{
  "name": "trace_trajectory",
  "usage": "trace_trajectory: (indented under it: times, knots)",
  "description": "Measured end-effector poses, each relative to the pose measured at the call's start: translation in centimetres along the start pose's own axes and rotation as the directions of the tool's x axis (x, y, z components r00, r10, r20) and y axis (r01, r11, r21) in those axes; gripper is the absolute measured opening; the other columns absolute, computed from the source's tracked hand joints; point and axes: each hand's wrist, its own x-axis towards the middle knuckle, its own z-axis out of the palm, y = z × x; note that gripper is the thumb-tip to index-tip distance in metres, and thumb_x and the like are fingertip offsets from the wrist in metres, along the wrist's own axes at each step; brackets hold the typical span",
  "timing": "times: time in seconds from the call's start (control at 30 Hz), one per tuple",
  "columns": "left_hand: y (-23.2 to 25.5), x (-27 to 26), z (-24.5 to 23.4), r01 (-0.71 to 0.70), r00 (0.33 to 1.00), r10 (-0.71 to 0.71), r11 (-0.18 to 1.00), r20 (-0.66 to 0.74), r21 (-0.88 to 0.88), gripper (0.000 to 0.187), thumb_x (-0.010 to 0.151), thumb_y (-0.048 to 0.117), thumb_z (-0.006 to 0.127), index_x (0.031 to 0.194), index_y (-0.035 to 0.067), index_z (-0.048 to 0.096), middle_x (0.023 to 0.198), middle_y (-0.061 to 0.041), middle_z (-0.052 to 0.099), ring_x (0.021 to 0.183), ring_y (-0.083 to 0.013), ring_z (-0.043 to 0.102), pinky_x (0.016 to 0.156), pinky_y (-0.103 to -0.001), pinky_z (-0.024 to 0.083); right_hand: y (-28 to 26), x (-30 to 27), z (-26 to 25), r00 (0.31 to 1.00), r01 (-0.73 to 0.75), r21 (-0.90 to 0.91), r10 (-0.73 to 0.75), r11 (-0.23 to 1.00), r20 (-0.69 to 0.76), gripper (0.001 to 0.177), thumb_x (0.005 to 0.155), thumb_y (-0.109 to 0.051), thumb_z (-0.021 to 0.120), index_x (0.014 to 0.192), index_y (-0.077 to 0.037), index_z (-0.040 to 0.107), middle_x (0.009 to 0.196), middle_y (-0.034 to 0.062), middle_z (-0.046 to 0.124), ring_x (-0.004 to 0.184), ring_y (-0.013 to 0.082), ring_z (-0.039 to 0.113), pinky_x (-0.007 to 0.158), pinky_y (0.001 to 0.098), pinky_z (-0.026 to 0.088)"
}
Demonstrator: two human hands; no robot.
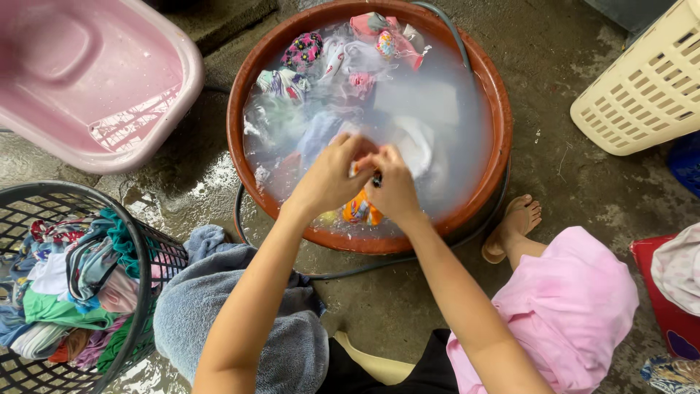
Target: The person washes laundry by hand in a large basin filled with soapy water, scrubbing and rinsing various items of clothing.
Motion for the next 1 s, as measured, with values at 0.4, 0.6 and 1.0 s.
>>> trace_trajectory:
  times: [0.4, 0.6, 1.0]
  knots:
    - [-10.4, -5.4, 3.3, 0.137, 0.987, -0.147, 0.981, 0.069, 0.139, 0.051, 0.075, 0.0, 0.071, 0.126, 0.007, 0.065, 0.124, -0.017, 0.065, 0.119, -0.0334, 0.063, 0.102, -0.041, 0.05, 14.2, -4.3, 12.1, 0.874, -0.185, -0.081, 0.201, 0.979, 0.442, 0.048, 0.056, -0.014, 0.088, 0.103, -0.008, 0.079, 0.104, 0.0223, 0.072, 0.092, 0.0337, 0.068, 0.08, 0.0418, 0.059]
    - [-10.2, -4.1, 7.9, 0.187, 0.982, -0.16, 0.907, 0.102, -0.377, 0.101, 0.06, 0.01, 0.089, 0.146, 0.012, 0.036, 0.114, -0.011, 0.072, 0.107, -0.0222, 0.068, 0.094, -0.034, 0.052, -0.8, -1.0, -3.9, 0.965, -0.026, 0.201, -0.028, 0.979, 0.262, 0.032, 0.067, -0.011, 0.094, 0.096, -0.007, 0.082, 0.093, 0.0072, 0.074, 0.083, 0.0159, 0.07, 0.075, 0.0312, 0.058]
    - [-3.2, -5.0, 10.3, -0.021, 0.996, -0.012, 0.935, -0.092, -0.354, 0.036, 0.073, 0.003, 0.064, 0.108, 0.006, 0.062, 0.101, -0.008, 0.068, 0.097, -0.0238, 0.07, 0.091, -0.036, 0.057, 15.2, -9.3, 13.9, 0.78, -0.552, 0.834, 0.347, -0.011, 0.521, 0.028, 0.11, -0.035, 0.053, 0.113, -0.007, 0.055, 0.104, 0.0086, 0.06, 0.099, 0.0213, 0.061, 0.092, 0.0408, 0.053]
